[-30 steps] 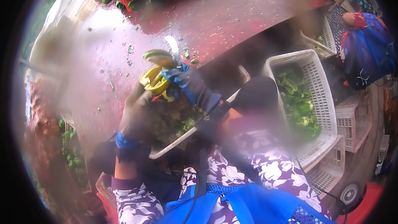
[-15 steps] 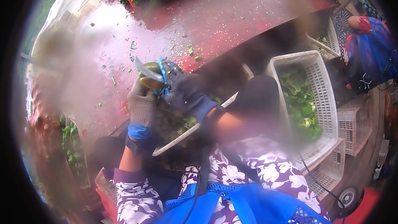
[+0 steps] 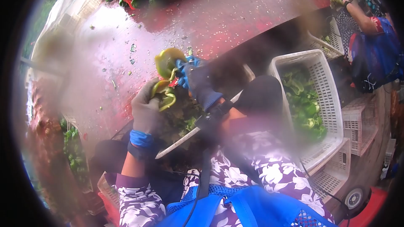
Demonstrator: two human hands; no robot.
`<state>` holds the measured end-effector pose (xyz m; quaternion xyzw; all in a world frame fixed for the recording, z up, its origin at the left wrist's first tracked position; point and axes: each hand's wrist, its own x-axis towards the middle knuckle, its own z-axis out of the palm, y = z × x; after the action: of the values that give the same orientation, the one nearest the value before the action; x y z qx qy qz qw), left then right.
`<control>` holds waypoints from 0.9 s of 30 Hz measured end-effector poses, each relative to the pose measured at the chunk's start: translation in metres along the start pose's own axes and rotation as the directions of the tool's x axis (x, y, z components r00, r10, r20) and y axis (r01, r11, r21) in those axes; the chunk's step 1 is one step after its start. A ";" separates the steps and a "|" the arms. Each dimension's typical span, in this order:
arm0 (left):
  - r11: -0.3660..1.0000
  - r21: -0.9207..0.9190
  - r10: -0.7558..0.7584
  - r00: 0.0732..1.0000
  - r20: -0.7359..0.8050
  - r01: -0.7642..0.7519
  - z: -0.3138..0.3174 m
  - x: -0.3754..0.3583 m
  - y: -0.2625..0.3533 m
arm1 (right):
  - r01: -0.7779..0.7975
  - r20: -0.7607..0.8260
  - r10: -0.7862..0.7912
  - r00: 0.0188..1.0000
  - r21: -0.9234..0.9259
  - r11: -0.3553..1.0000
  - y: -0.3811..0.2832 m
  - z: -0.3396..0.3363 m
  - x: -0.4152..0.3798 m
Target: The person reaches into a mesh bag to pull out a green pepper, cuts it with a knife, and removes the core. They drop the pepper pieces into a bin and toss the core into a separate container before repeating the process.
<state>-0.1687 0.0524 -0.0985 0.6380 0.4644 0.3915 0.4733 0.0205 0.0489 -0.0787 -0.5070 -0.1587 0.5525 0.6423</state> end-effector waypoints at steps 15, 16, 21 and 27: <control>0.471 -0.740 -0.317 0.875 0.365 0.480 0.000 -0.015 0.066 | 0.551 0.589 -0.162 0.791 -0.572 0.608 0.019 -0.012 0.008; 0.490 -0.734 -0.350 0.878 0.327 0.469 0.001 -0.021 0.068 | 0.561 0.599 -0.155 0.786 -0.585 0.586 0.017 -0.013 0.006; 0.804 -0.474 -0.343 0.931 0.122 0.359 -0.011 -0.017 0.022 | 0.070 0.538 0.238 0.809 -0.490 0.869 -0.005 -0.002 -0.015; 0.898 -0.424 -0.015 0.954 -0.299 -0.118 -0.108 -0.056 0.095 | 0.172 0.524 -0.039 0.851 -0.208 0.963 -0.002 -0.014 -0.019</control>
<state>-0.2641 0.0130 0.0165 0.4620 0.4128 0.5889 0.5190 0.0254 0.0264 -0.0764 -0.4070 -0.4201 0.6073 0.5376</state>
